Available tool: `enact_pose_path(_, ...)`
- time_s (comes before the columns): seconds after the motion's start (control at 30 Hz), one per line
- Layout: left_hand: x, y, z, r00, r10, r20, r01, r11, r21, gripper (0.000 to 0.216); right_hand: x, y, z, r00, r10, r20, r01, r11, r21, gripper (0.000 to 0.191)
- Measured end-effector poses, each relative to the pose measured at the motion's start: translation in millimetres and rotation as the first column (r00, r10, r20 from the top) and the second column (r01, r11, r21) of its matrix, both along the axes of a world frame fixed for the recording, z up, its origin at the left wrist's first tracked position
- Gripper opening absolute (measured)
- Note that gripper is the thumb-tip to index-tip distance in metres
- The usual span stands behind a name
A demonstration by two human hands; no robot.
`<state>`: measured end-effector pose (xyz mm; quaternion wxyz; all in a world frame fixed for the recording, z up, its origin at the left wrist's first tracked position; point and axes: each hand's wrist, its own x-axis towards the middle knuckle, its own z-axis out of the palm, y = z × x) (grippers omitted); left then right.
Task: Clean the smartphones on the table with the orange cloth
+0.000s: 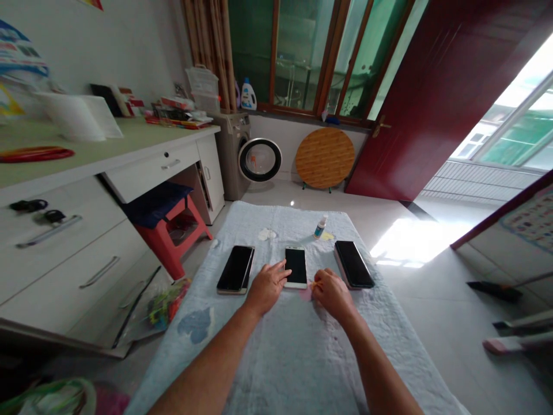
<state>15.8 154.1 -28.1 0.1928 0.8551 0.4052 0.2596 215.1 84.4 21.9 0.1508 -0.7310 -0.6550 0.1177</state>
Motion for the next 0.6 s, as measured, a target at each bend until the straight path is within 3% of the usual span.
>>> enact_pose_path(0.17,-1,-6,6.0,0.998,0.055,-0.01,-0.055,0.997,0.05,0.037,-6,15,-9.5,0.993,-0.007,-0.114,0.017,0.997,0.08,0.017)
enact_pose_path(0.33,-1,-9,7.5,0.999,-0.012,-0.046,0.014,0.999,0.051,0.052,-18,37,-23.7,0.996,-0.037,-0.085,0.046,0.994,0.1,0.021)
enact_pose_path(0.6,-1,-9,9.3,0.996,-0.025,-0.08,0.031,0.997,0.072,0.046,-13,87,-21.5,0.982,-0.158,-0.102,0.168,0.98,0.108,0.025)
